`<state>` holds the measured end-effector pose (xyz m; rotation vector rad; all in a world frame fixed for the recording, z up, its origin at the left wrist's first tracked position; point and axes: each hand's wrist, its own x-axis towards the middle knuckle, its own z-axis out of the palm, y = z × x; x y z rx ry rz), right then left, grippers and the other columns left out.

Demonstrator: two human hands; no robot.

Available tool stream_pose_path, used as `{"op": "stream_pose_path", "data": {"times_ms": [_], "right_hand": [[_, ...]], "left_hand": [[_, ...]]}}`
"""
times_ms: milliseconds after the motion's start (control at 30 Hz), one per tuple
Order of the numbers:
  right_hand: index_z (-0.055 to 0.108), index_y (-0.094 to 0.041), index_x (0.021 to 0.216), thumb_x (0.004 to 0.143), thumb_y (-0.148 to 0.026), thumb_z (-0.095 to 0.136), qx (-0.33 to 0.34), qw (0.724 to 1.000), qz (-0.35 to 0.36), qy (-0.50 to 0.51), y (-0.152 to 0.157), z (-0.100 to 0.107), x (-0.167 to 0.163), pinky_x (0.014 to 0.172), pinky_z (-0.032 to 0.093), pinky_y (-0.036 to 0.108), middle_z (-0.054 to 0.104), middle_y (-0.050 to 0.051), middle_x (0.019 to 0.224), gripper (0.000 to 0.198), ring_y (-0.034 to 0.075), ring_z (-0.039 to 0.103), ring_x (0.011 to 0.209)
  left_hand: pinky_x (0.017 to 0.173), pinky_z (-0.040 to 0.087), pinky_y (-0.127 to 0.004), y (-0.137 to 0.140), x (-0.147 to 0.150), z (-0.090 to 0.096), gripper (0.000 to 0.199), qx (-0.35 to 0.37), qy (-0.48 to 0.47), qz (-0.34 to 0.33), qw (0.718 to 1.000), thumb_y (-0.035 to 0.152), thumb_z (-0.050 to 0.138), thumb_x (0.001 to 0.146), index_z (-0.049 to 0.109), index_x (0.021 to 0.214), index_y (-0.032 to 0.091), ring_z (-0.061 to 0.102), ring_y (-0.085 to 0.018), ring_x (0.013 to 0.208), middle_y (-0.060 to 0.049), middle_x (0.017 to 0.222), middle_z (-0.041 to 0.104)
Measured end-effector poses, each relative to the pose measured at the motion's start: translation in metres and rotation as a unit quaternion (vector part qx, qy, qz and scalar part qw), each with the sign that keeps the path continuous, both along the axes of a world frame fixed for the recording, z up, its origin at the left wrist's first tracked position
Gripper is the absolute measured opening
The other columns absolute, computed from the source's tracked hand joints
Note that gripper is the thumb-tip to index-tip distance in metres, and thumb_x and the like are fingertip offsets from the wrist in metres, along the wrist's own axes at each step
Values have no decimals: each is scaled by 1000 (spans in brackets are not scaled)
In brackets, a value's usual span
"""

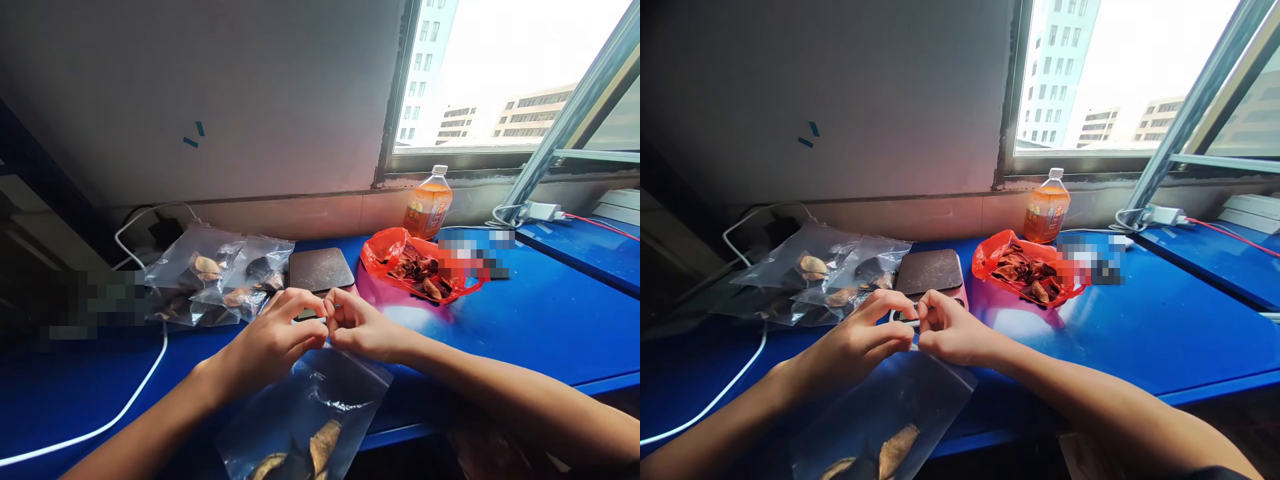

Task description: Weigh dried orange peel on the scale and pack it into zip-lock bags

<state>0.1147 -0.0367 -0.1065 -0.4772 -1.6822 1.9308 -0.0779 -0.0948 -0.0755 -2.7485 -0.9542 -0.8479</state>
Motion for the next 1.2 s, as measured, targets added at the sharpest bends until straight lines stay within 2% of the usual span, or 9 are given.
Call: {"op": "stream_pose_path", "data": {"times_ms": [133,300,433,567,800,900,1033,1133,1200], "right_hand": [[41,-21,74,61,-13,57,45,998,-39,-30,10,0,3,49,24,21,41,-10,60,22,6,34,54],[55,-17,73,71,-18,57,119,988,13,-97,14,9,18,54,28,23,49,-5,63,3,8,39,58],[59,-17,79,81,-35,60,126,985,54,-103,7,23,25,63,35,25,54,-2,73,18,11,45,68],[59,-18,83,85,-50,60,135,982,52,-120,4,29,26,65,36,27,53,-1,75,32,13,44,70],[52,-21,76,80,-47,68,170,969,88,-159,7,28,27,60,35,25,48,-3,70,31,11,42,65],[51,-20,72,82,-45,66,204,964,88,-145,8,30,29,63,37,25,49,-3,70,31,12,44,67],[57,-19,73,82,-44,66,264,943,126,-158,13,24,30,63,40,25,55,-1,71,28,13,49,69],[61,-18,73,81,-47,68,285,929,163,-170,18,16,29,60,39,23,56,-2,69,31,11,48,66],[62,-17,74,78,-49,71,286,926,180,-167,22,13,29,59,38,22,57,-2,70,34,10,48,65]], "left_hand": [[93,45,-30,0,2,1,17,-32,-2,-32,999,10,54,95,61,84,20,52,-19,105,-4,100,64],[99,42,-33,2,0,0,19,-126,-28,-55,990,6,48,95,56,86,21,55,-16,96,0,86,67],[85,48,-28,7,-7,-1,16,-187,-89,-2,978,17,51,97,57,83,21,54,-19,98,-3,81,63],[79,49,-26,10,-11,1,14,-223,-133,37,965,25,54,95,58,83,19,55,-16,87,-4,88,56],[76,47,-28,11,-10,5,24,-357,-162,37,919,38,53,95,56,80,18,55,-16,83,-3,91,54],[82,47,-30,11,-13,9,23,-365,-167,30,915,38,56,92,57,78,19,56,-18,90,-3,90,56],[93,46,-32,3,-10,19,9,-344,-58,-2,937,20,68,81,61,76,21,51,-25,114,-3,85,64],[94,46,-30,-7,-4,25,18,-303,19,-41,952,8,69,75,61,76,24,53,-23,113,1,76,68],[90,48,-27,-12,-4,25,22,-287,19,-51,956,5,67,74,61,80,25,57,-22,109,2,75,69]]}}
